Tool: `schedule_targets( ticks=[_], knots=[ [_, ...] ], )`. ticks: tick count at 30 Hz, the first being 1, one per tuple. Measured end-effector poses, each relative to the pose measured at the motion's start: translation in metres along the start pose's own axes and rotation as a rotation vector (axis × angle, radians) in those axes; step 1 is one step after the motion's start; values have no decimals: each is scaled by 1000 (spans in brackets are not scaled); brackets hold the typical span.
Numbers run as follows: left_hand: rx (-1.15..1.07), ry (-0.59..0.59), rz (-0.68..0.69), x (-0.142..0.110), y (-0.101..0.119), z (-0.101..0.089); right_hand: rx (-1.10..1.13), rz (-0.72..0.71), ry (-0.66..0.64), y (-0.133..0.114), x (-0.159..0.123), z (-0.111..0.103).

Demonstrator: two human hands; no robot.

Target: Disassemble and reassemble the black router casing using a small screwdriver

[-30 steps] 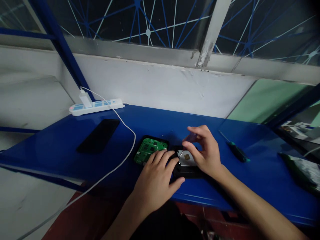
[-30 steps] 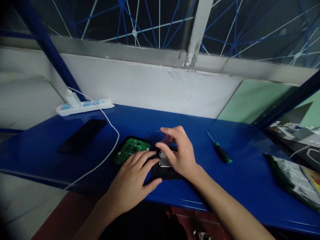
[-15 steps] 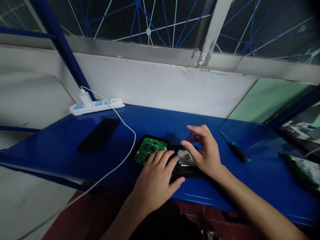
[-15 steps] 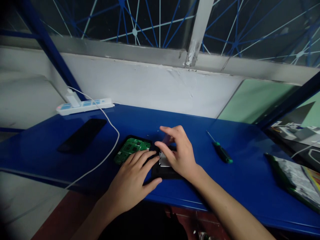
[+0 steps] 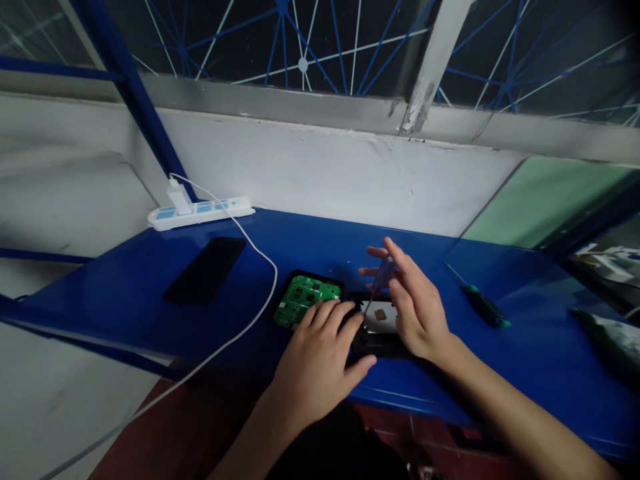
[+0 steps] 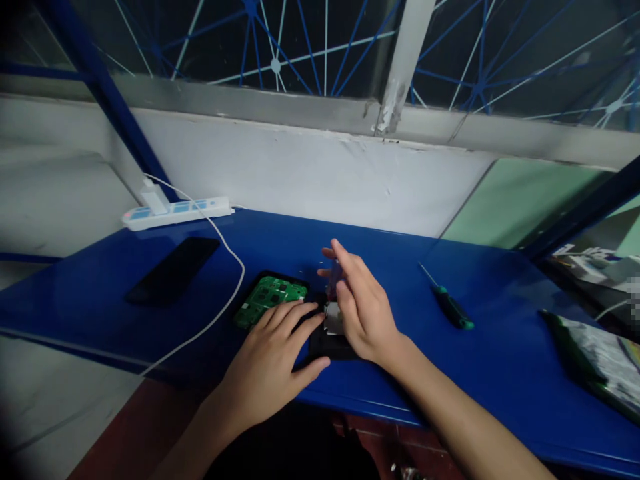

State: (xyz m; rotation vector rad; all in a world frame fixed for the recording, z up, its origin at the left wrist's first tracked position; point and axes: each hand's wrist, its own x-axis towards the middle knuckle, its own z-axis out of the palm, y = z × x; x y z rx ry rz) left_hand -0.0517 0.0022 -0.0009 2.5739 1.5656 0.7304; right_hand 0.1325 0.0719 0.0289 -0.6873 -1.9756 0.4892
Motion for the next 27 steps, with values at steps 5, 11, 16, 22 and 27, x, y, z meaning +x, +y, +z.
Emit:
schedule_targets(
  ticks=[5, 11, 16, 22, 27],
  knots=[
    [13, 8, 16, 0, -1, 0, -49, -63, 28, 0, 2, 2],
    [3, 6, 8, -1, 0, 0, -151, -42, 124, 4, 4, 4],
    [-3, 3, 6, 1, 0, -1, -109, -42, 87, -2, 3, 2],
    [-9, 6, 6, 0, 0, 1, -78, 18, 57, 1, 2, 3],
    [-7, 3, -3, -1, 0, 0, -157, -74, 144, 0, 5, 3]
  ],
)
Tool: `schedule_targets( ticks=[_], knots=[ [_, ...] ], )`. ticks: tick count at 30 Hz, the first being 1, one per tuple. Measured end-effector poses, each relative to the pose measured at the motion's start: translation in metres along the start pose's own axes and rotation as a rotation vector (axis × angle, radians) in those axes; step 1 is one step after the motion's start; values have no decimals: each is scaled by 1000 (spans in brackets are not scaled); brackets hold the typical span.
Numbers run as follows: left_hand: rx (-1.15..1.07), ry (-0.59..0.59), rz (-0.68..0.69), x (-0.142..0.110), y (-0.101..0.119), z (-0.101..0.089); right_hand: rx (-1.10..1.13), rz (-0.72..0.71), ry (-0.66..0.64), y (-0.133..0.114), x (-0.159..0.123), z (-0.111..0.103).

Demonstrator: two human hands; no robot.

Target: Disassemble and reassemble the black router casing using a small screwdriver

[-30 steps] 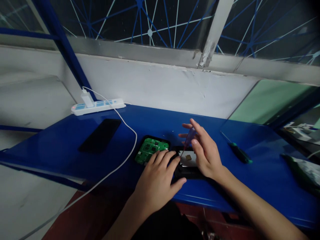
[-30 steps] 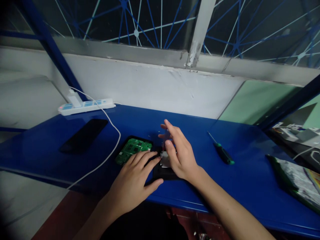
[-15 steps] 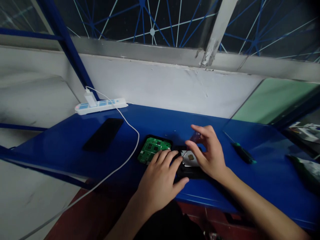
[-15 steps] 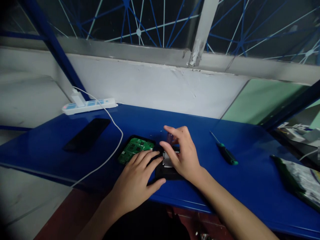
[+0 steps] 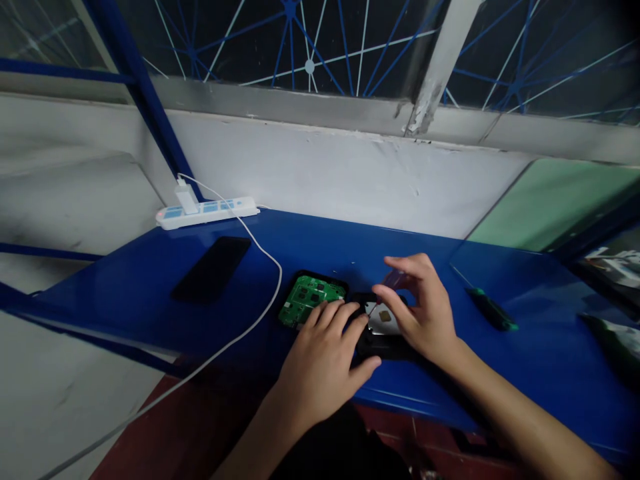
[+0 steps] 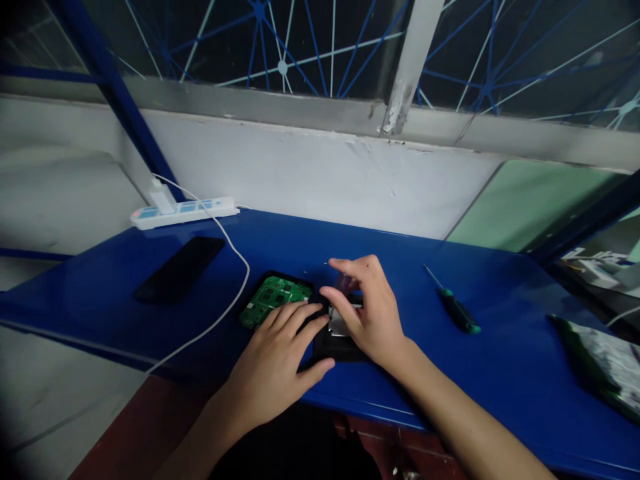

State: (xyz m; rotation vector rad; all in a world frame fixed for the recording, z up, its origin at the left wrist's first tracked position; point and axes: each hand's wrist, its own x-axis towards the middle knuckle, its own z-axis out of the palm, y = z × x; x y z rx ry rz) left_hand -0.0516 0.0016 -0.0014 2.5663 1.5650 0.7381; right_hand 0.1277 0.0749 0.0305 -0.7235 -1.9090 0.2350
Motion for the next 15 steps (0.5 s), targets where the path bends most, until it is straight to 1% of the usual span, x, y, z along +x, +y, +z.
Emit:
schedule_targets(
  ticks=[2, 8, 12, 15],
  knots=[
    [4, -1, 4, 0, 0, -1, -9, -8, -3, 0, 1, 0],
    [-6, -4, 5, 1, 1, -1, 120, 123, -58, 3, -4, 0],
    [-9, -9, -1, 0, 0, 0, 124, 111, -111, 0, -5, -1],
    [-5, -9, 6, 0, 0, 1, 110, 86, -117, 0, -4, -2]
  ],
)
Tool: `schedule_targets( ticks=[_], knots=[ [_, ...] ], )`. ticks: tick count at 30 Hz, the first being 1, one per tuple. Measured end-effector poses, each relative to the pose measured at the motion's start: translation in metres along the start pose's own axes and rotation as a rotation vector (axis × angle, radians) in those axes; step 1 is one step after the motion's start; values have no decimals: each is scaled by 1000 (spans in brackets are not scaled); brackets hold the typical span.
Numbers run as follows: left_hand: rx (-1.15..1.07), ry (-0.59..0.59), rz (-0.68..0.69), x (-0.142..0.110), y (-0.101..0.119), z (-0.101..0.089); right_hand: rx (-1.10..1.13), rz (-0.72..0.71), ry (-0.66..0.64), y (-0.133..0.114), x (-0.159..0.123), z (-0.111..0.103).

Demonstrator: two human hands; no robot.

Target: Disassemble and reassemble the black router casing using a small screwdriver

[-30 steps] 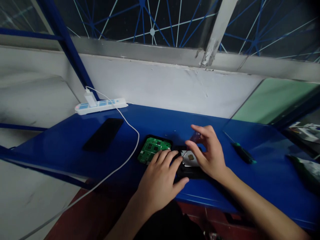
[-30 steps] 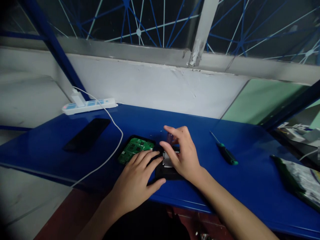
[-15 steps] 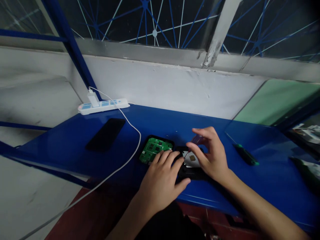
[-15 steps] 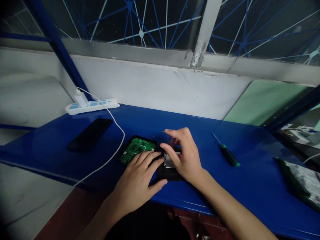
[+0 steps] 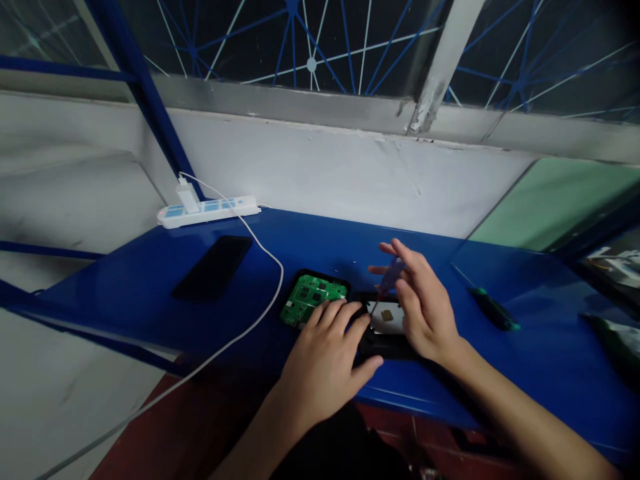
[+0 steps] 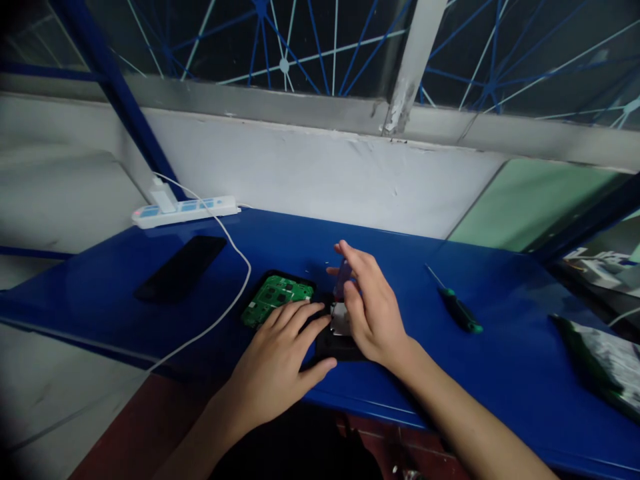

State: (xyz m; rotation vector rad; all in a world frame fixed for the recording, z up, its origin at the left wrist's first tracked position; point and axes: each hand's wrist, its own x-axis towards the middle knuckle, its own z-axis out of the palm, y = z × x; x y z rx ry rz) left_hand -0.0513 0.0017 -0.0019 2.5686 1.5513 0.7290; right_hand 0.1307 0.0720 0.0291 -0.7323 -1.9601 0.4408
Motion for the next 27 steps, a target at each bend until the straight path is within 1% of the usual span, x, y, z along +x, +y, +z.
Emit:
schedule_targets(
  ticks=[7, 10, 13, 18, 21, 25, 27],
  knots=[
    [-10, -1, -9, 2, 1, -2, -2, 14, 1, 2, 0, 0],
    [-7, 1, -6, 2, 1, -3, 36, 16, 14, 0, -1, 2],
    [-3, 11, -2, 1, 1, -3, 42, 26, 50, 1, 0, 5],
    [-6, 0, -8, 0, 2, -3, -70, 9, 137, 5, 2, 5],
    [-6, -4, -9, 0, 2, -3, -56, 5, 115, 4, 1, 2],
    [1, 4, 2, 0, 1, -3, 19, 53, 36, 0, 0, 1],
    [4, 0, -1, 1, 1, -3, 28, 64, 23, 0, 0, 1]
  ],
)
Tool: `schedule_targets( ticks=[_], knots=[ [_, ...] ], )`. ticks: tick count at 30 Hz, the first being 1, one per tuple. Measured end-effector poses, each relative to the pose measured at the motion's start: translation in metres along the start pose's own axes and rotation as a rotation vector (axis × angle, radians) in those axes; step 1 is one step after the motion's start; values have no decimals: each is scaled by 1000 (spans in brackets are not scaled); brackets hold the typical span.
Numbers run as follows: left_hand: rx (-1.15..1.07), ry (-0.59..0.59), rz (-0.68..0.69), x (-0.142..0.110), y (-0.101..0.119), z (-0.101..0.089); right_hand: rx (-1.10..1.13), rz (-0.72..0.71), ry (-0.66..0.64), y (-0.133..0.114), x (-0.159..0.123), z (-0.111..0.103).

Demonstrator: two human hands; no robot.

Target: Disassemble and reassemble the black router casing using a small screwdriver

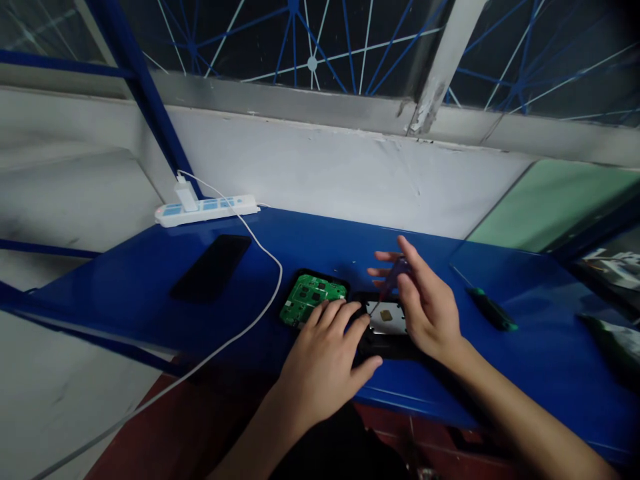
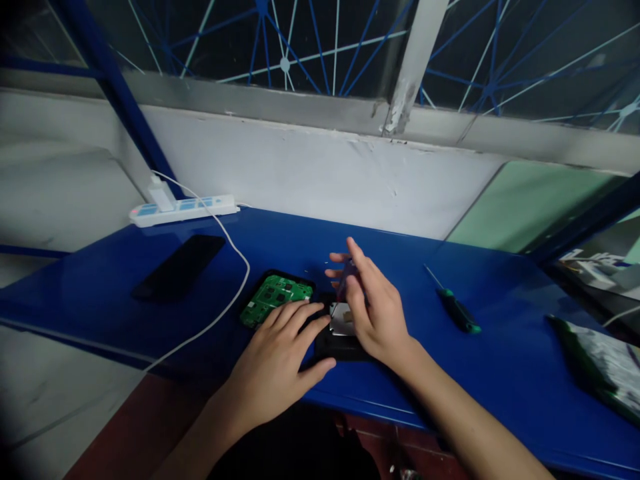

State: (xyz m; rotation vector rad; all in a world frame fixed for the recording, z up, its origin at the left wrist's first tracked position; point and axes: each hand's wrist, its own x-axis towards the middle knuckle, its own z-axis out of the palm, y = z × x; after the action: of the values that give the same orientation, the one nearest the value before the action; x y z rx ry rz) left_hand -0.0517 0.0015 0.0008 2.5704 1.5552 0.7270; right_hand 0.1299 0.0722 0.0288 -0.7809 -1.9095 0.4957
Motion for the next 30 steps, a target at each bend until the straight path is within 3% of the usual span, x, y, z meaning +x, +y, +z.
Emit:
schedule_targets(
  ticks=[6, 9, 17, 30],
  knots=[
    [-12, 1, -3, 0, 1, -1, -103, -93, 114, 7, 3, -2],
    [-13, 6, -2, 0, 1, -1, -136, -129, 104, 6, 3, -3],
    [-13, 1, -3, 0, 0, 1, 65, 7, 4, 3, 0, -1],
    [-14, -18, -19, 1, 0, 0, 99, 17, 46, 5, -2, 4]
  ],
)
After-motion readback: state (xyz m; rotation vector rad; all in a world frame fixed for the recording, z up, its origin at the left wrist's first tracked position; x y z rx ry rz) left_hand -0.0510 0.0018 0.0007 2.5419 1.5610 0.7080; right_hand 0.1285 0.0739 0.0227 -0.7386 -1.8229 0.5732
